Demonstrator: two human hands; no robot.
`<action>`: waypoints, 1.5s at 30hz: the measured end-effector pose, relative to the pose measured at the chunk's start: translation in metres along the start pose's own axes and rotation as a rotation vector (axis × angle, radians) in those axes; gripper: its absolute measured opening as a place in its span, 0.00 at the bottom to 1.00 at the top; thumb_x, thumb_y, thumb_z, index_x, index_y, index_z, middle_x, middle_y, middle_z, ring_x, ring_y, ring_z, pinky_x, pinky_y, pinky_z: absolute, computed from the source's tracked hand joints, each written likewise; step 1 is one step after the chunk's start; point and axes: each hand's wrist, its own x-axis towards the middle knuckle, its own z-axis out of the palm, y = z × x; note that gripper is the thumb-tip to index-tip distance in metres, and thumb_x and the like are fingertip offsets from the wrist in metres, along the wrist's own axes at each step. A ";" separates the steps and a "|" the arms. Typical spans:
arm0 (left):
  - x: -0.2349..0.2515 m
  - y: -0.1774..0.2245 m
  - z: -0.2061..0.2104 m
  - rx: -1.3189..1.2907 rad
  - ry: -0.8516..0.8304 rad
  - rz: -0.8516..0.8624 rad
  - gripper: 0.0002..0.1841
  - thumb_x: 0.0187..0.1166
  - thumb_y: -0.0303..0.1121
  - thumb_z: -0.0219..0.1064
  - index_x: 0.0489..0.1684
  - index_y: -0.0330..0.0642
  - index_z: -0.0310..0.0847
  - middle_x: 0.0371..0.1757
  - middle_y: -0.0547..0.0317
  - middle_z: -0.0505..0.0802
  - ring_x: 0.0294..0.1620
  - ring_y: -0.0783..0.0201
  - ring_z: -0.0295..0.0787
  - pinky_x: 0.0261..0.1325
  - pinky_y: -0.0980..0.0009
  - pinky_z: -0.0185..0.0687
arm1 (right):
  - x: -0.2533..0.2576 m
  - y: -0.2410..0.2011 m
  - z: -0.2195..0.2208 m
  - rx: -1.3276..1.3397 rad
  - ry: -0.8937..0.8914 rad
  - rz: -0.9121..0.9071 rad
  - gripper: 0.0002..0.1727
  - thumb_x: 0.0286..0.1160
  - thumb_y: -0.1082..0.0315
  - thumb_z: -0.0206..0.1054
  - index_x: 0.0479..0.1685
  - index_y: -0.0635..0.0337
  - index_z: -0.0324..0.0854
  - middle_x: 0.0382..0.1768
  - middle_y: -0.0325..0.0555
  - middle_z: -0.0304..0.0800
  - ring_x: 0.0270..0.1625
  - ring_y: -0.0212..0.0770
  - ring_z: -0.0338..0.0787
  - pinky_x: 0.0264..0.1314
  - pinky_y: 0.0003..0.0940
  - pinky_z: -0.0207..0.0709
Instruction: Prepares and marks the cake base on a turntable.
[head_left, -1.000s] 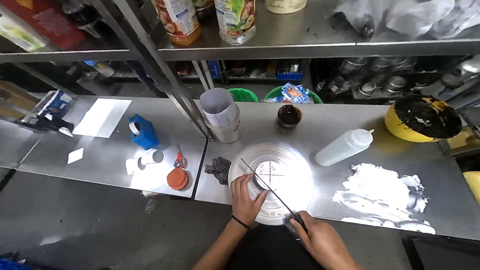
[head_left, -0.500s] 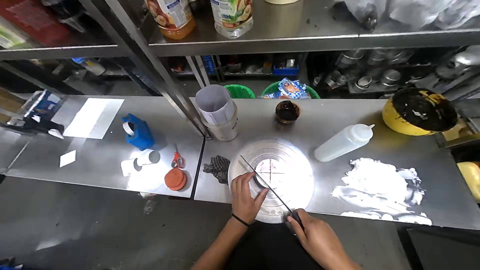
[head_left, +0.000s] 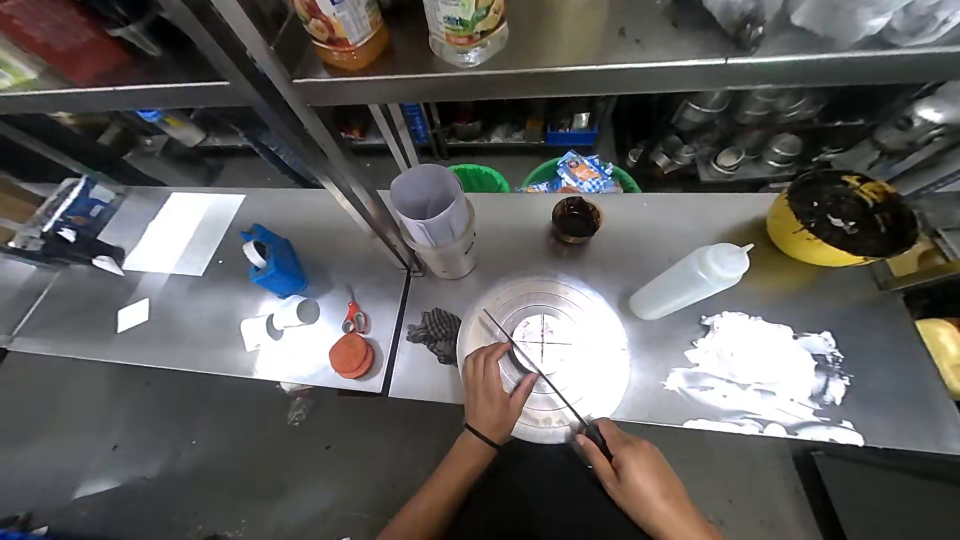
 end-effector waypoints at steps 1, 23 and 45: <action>0.000 0.000 0.000 -0.002 0.003 0.001 0.33 0.70 0.59 0.75 0.68 0.47 0.81 0.67 0.59 0.87 0.72 0.57 0.79 0.77 0.55 0.74 | -0.002 0.003 0.000 0.014 0.011 -0.012 0.27 0.86 0.40 0.51 0.47 0.53 0.84 0.25 0.42 0.86 0.28 0.44 0.89 0.30 0.47 0.83; 0.000 0.000 0.000 -0.004 -0.022 -0.025 0.31 0.68 0.57 0.77 0.65 0.46 0.82 0.64 0.58 0.88 0.70 0.55 0.80 0.77 0.53 0.73 | -0.010 0.006 -0.002 -0.053 0.061 -0.055 0.26 0.87 0.44 0.50 0.45 0.55 0.85 0.26 0.45 0.87 0.28 0.47 0.90 0.27 0.49 0.83; 0.001 0.000 -0.003 -0.002 -0.029 -0.016 0.30 0.69 0.56 0.77 0.62 0.44 0.83 0.62 0.57 0.89 0.69 0.54 0.81 0.76 0.52 0.74 | -0.050 0.026 -0.022 0.001 -0.120 0.035 0.26 0.89 0.48 0.54 0.52 0.65 0.85 0.30 0.57 0.90 0.32 0.58 0.92 0.33 0.59 0.84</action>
